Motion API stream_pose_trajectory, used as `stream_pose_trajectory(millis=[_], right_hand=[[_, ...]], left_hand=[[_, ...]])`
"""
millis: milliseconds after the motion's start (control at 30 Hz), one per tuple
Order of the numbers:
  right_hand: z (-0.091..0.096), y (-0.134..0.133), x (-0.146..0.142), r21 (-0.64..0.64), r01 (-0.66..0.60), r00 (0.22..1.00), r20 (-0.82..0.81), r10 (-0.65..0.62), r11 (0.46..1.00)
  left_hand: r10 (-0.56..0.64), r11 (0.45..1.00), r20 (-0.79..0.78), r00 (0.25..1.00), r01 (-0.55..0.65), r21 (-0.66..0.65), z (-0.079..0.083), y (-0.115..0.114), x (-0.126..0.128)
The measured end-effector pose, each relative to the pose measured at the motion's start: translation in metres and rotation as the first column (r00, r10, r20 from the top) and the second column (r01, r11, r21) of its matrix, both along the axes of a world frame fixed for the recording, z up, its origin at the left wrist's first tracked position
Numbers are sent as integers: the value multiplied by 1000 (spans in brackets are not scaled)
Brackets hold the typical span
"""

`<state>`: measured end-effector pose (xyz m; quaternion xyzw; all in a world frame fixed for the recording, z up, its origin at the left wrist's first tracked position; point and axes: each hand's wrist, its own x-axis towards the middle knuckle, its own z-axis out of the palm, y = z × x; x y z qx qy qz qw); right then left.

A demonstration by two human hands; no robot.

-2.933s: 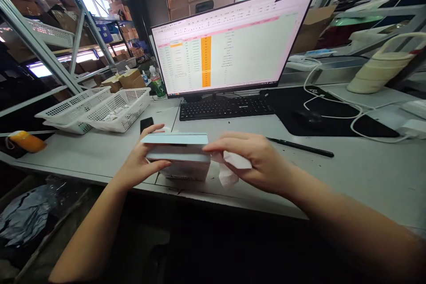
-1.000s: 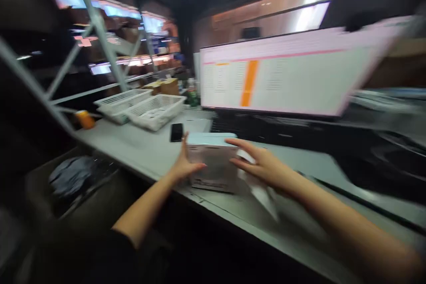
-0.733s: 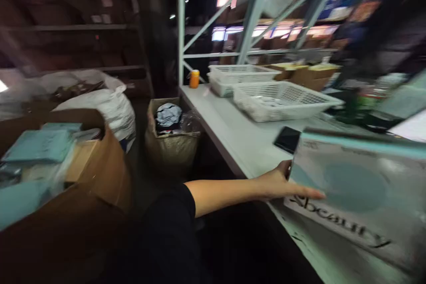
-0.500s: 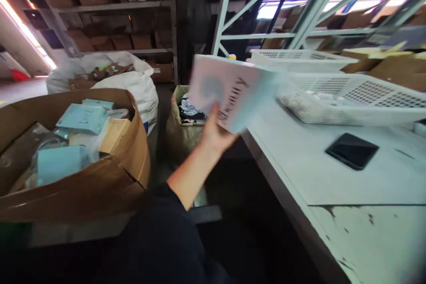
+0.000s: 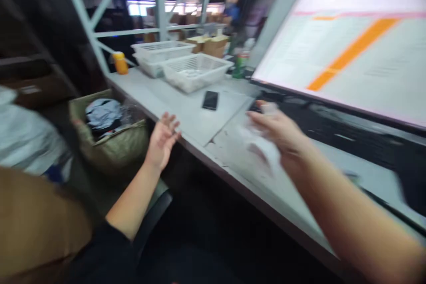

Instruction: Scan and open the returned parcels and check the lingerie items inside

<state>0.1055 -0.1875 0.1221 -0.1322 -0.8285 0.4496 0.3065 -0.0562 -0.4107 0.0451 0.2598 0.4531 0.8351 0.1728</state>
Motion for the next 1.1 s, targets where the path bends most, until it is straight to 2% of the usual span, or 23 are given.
stream_pose_trajectory(millis=[33, 100, 133, 167, 200, 267, 333, 433, 567, 633, 733, 800, 833, 867, 900, 967, 1000, 1033, 1067, 1100], right_hand=[[0, 2, 8, -171, 71, 997, -18, -75, 983], [-2, -2, 8, -479, 130, 979, -77, -189, 868], [-4, -7, 4, -555, 129, 970, -102, -222, 821], [-7, -12, 0, -572, 128, 965, -117, -235, 810], [-9, -18, -2, -566, 124, 965, -125, -233, 815], [-12, -28, -2, -544, 99, 975, -114, -190, 833], [-13, -31, 5, -512, 65, 988, -89, -128, 856], [-16, -21, 17, -469, -1, 1000, -22, -10, 883], [-29, -2, 23, -570, 7, 970, 203, 132, 822], [-35, 3, 25, -559, 27, 961, 244, 134, 829], [-34, 3, 28, -408, -61, 960, 228, 166, 911], [-29, -3, 29, -175, -190, 934, 270, 232, 966], [-27, -7, 29, -11, -251, 920, 309, 243, 968], [-25, -12, 29, 167, -302, 908, 350, 230, 939], [-24, -17, 28, 338, -342, 901, 384, 203, 877], [-27, -24, 26, 590, -388, 900, 409, 152, 708], [-31, -25, 25, 662, -407, 900, 410, 151, 629], [-35, -24, 26, 706, -419, 900, 407, 156, 571], [-40, -21, 29, 729, -426, 900, 403, 167, 535], [-46, -17, 33, 738, -426, 901, 397, 173, 523]], left_hand=[[-207, 978, 54, 977, 207, -2, -2, 26, 28], [-481, 874, 174, 859, 484, 27, -4, 61, 80], [-568, 818, 221, 793, 572, 53, -4, 73, 100], [-618, 779, 263, 741, 623, 76, -3, 82, 115], [-635, 762, 299, 712, 641, 92, -3, 89, 125], [-586, 799, 372, 720, 591, 116, -4, 98, 132], [-488, 866, 448, 749, 482, 137, -5, 101, 125], [-425, 900, 516, 744, 406, 155, -8, 95, 107], [-388, 914, 501, 774, 393, 101, -13, 84, 85], [-365, 919, 488, 793, 392, 49, -14, 80, 75], [-352, 918, 433, 830, 396, -14, -17, 74, 57], [-376, 911, 315, 872, 410, -48, -20, 68, 47], [-392, 906, 229, 891, 417, -73, -22, 63, 43], [-406, 899, 136, 904, 421, -117, -24, 59, 40], [-415, 890, 49, 909, 416, -184, -28, 55, 36], [-387, 876, -64, 920, 345, -337, -34, 47, 20], [-317, 882, -97, 944, 255, -396, -36, 43, 5], [-168, 898, -129, 977, 98, -429, -37, 37, -14], [36, 896, -162, 986, -104, -431, -35, 28, -39], [300, 846, -198, 933, -356, -396, -32, 16, -67]])
